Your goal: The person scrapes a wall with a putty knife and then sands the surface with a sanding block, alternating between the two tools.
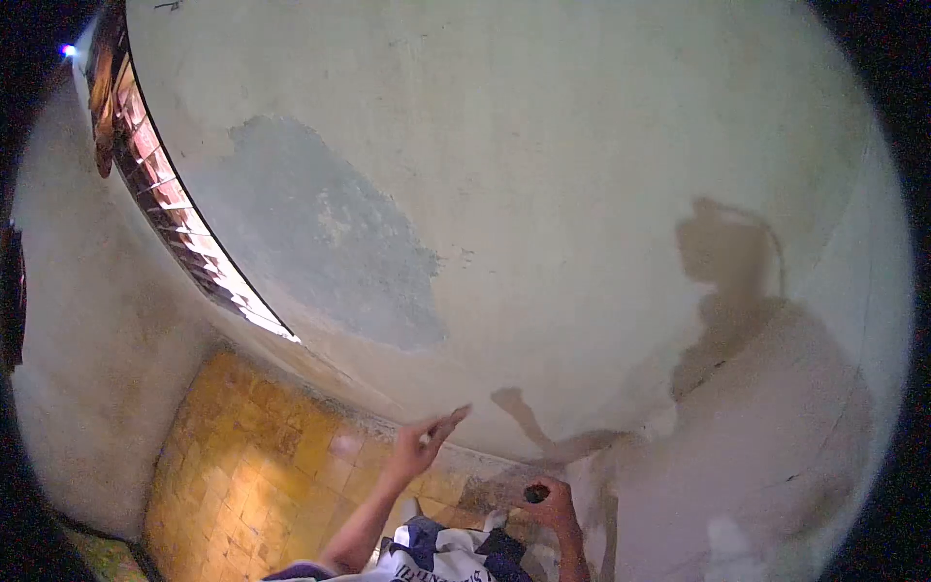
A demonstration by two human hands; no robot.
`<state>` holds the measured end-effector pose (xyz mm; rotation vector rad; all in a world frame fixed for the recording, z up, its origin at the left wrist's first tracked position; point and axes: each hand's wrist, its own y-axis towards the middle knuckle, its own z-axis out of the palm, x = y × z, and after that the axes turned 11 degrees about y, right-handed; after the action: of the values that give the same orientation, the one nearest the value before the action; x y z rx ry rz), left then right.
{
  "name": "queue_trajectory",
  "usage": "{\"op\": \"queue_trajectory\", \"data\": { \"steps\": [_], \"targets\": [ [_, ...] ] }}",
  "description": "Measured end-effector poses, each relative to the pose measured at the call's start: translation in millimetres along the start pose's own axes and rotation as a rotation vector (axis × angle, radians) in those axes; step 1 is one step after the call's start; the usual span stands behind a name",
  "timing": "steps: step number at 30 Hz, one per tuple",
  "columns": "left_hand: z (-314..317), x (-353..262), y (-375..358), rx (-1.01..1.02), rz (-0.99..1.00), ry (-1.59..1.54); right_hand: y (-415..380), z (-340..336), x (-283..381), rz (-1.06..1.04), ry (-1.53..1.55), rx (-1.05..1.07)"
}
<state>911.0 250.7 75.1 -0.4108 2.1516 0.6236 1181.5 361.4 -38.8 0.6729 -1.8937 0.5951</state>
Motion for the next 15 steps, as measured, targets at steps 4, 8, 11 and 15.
{"op": "queue_trajectory", "data": {
  "steps": [4, 8, 11, 15],
  "targets": [
    [17, 74, -98, 0.022, -0.136, 0.003, 34, 15, -35, -0.163, 0.251, -0.003],
    [6, 75, -143, 0.068, -0.46, -0.108, 70, 16, 101, -0.259, 0.322, 0.269],
    [7, 90, -153, -0.046, -0.441, -0.095, 91, 32, 204, -0.669, -0.059, 0.235],
    [-9, 92, -145, -0.049, -0.382, -0.072, 105, 61, 324, -1.41, -0.023, 0.106]
  ]
}}
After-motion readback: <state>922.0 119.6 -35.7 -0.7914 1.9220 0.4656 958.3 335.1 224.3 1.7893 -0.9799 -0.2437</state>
